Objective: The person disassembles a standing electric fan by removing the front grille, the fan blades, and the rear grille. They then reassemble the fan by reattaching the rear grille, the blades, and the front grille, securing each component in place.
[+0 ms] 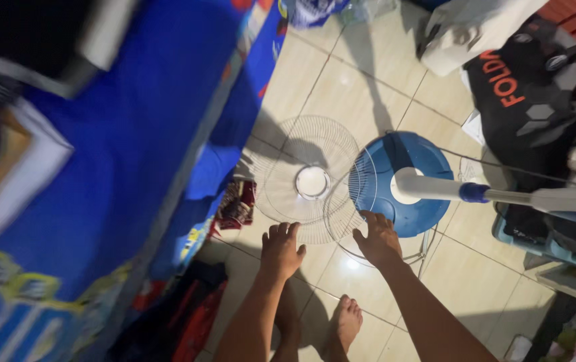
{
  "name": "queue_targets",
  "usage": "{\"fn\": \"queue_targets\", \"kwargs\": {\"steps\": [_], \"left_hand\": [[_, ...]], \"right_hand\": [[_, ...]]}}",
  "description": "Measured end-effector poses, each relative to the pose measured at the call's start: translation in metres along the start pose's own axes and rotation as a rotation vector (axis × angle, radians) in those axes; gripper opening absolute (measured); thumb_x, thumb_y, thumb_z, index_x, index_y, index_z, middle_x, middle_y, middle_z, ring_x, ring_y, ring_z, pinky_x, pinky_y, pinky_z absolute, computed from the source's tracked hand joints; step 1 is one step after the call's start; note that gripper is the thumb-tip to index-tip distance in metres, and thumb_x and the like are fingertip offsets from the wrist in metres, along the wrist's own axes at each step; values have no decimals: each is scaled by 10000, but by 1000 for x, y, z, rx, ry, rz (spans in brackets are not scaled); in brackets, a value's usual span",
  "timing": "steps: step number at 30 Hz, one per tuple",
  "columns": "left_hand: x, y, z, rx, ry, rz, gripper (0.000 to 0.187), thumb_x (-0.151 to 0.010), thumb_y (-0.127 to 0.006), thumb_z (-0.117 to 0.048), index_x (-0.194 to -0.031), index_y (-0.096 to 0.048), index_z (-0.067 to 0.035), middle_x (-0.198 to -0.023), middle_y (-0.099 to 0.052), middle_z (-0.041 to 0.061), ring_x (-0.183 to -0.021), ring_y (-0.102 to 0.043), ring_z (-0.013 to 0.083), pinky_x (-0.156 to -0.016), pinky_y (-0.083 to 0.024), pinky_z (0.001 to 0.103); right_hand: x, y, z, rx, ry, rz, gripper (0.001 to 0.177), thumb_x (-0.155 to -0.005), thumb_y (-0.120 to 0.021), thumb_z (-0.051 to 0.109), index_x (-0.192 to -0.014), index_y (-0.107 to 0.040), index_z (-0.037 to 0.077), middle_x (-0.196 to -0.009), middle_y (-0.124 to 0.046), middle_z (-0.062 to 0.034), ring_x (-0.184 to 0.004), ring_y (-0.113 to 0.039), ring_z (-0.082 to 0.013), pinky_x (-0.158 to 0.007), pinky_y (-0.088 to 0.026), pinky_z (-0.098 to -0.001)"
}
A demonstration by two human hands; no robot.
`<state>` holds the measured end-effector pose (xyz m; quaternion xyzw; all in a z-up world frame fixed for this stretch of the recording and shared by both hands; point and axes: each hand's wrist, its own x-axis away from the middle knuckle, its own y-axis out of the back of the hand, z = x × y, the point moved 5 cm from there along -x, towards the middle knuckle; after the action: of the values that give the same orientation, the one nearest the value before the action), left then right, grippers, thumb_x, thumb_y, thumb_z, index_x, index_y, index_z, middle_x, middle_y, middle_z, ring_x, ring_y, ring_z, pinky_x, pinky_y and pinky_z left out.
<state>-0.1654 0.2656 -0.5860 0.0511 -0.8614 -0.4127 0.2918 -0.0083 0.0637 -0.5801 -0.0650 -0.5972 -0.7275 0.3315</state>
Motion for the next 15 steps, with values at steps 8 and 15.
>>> {"fn": "queue_targets", "kwargs": {"steps": [8,15], "left_hand": [[-35,-116,34,-75,-45,86,600,-814,-771,-247,-1360,-562,-116,-1307,-572,96,-1278,-473,323,-1113,-325,595],[-36,-182,35,-48,-159,82,543,-775,-797,-227,-1265,-599,-97,-1334,-568,97,-1323,-459,322,-1116,-261,666]], "right_hand": [[-42,-181,-129,189,-315,380,477,-887,-695,460,-1260,-663,165,-1323,-641,-110,-1261,-600,-308,-1048,-506,-467],[-36,-298,-154,119,-68,250,562,-790,-707,470,-1250,-633,156,-1249,-668,-84,-1122,-621,-381,-919,-523,-501]]}}
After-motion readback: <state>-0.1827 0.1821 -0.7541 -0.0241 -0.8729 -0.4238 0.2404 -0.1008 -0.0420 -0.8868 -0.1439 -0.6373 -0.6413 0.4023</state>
